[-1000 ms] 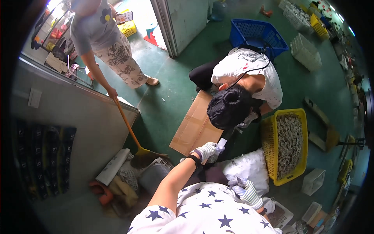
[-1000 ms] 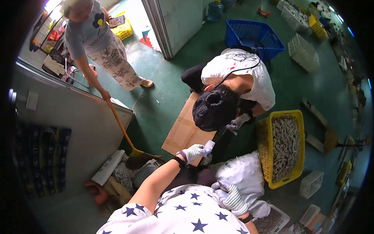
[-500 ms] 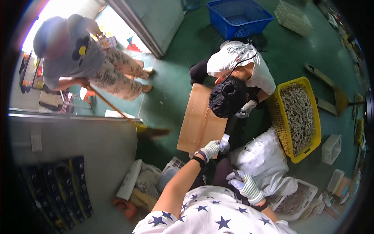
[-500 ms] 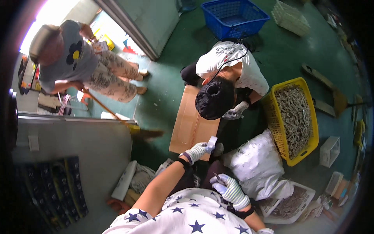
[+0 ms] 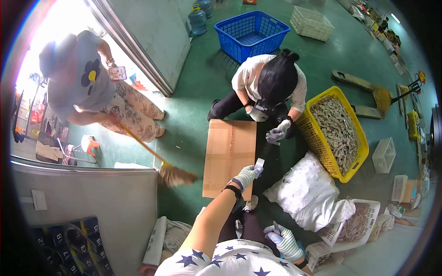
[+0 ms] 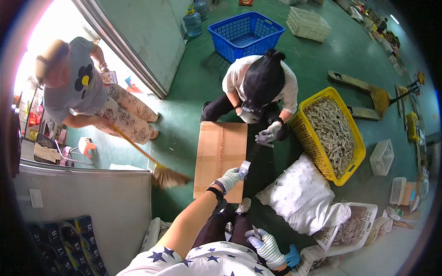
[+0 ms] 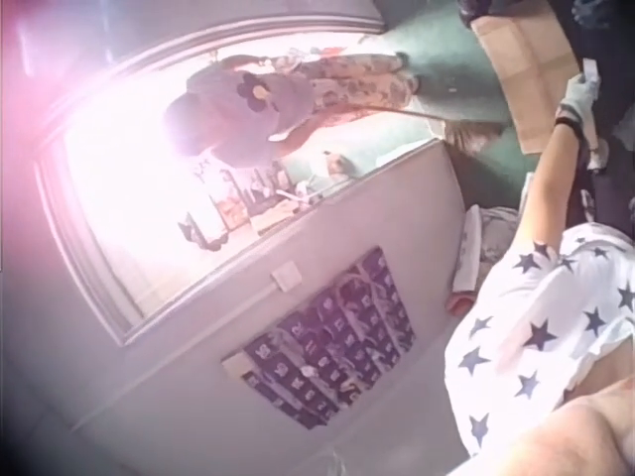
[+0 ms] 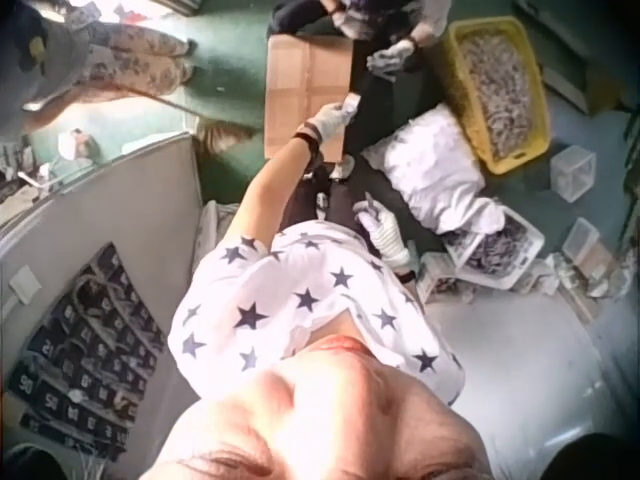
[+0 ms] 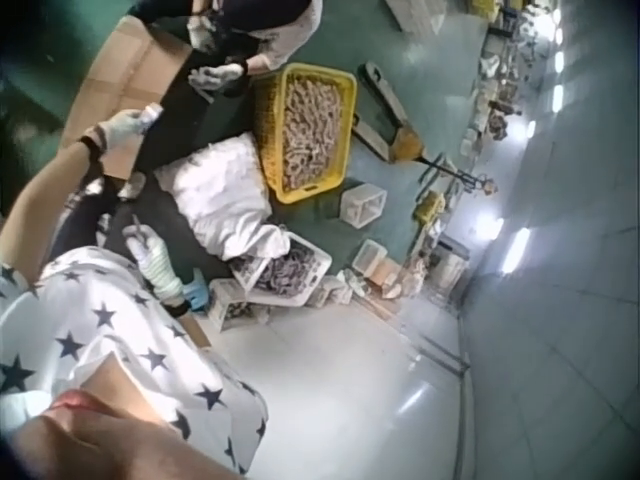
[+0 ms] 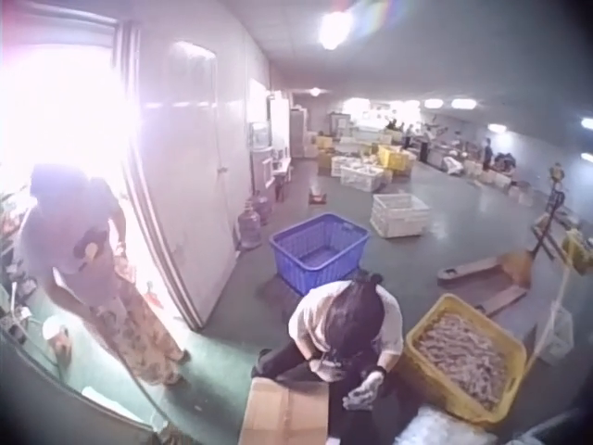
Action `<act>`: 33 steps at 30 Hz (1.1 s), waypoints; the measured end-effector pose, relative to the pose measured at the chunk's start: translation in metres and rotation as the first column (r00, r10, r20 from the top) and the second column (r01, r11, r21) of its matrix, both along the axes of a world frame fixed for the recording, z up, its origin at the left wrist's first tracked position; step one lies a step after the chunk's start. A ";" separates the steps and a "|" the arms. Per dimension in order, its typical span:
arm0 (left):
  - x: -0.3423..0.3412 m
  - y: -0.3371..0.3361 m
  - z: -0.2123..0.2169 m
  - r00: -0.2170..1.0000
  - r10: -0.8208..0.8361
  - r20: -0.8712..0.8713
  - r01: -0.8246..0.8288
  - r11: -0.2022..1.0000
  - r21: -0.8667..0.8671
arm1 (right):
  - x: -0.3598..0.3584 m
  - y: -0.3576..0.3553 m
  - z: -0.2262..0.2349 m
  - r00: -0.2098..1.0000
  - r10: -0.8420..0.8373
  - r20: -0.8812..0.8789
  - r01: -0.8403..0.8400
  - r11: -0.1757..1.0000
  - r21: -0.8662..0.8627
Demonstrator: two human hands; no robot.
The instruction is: The person is assembling small metal spring clips and placing them into a bag.
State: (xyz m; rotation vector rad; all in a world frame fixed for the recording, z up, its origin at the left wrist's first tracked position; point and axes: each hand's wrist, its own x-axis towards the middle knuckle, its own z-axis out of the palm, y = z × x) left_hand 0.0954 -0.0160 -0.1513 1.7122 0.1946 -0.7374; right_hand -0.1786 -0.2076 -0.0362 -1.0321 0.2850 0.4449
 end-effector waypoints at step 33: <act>-0.126 -0.165 0.037 0.852 -0.514 -0.102 0.446 0.813 -0.375 | -0.067 -0.072 -0.004 0.941 -0.325 -0.095 0.294 0.923 -0.248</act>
